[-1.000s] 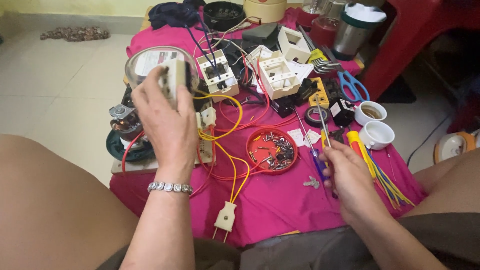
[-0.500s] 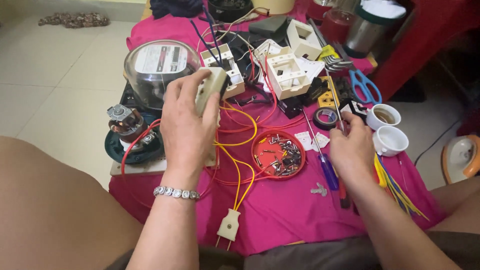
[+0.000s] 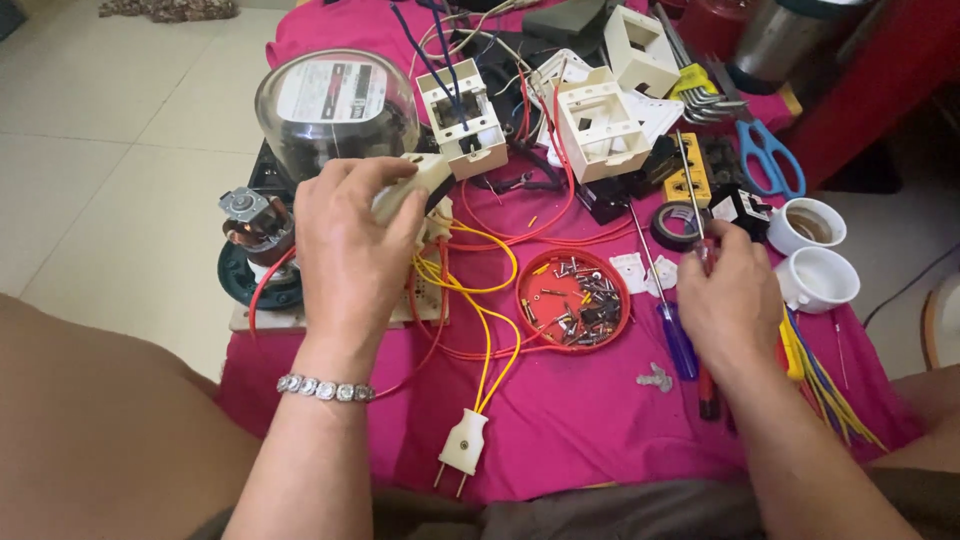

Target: Wiring and assembling various electrical components including a meter, sockets, and switches on a board.

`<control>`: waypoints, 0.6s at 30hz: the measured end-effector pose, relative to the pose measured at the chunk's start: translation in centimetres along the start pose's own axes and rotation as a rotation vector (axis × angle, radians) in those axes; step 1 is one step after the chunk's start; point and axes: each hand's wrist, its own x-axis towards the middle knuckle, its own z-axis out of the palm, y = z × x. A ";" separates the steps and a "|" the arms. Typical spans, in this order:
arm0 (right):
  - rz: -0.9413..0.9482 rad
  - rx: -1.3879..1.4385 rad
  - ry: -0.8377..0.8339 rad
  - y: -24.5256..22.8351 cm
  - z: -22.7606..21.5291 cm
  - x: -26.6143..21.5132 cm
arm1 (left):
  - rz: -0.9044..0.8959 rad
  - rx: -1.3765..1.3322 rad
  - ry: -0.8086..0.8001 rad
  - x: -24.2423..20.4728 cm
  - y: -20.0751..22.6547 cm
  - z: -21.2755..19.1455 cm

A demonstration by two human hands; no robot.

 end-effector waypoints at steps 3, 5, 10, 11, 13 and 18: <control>0.061 0.015 -0.033 -1.6 -1.8 0.4 | 0.093 0.065 0.030 -0.6 1.1 -0.8; 0.168 0.068 -0.063 -2.4 -3.4 0.6 | 0.084 0.078 0.032 -0.8 0.7 -0.9; 0.147 0.060 0.046 0.6 -3.9 1.6 | 0.122 0.197 0.082 -1.1 0.6 -0.7; 0.145 0.045 0.036 0.7 -4.2 1.5 | 0.130 0.194 0.063 -1.1 0.6 -0.4; 0.146 0.029 0.029 0.8 -4.7 1.4 | 0.140 0.187 0.041 -1.2 0.6 0.0; 0.099 -0.042 0.023 1.0 -5.5 1.1 | 0.136 0.191 -0.047 -1.6 0.8 0.8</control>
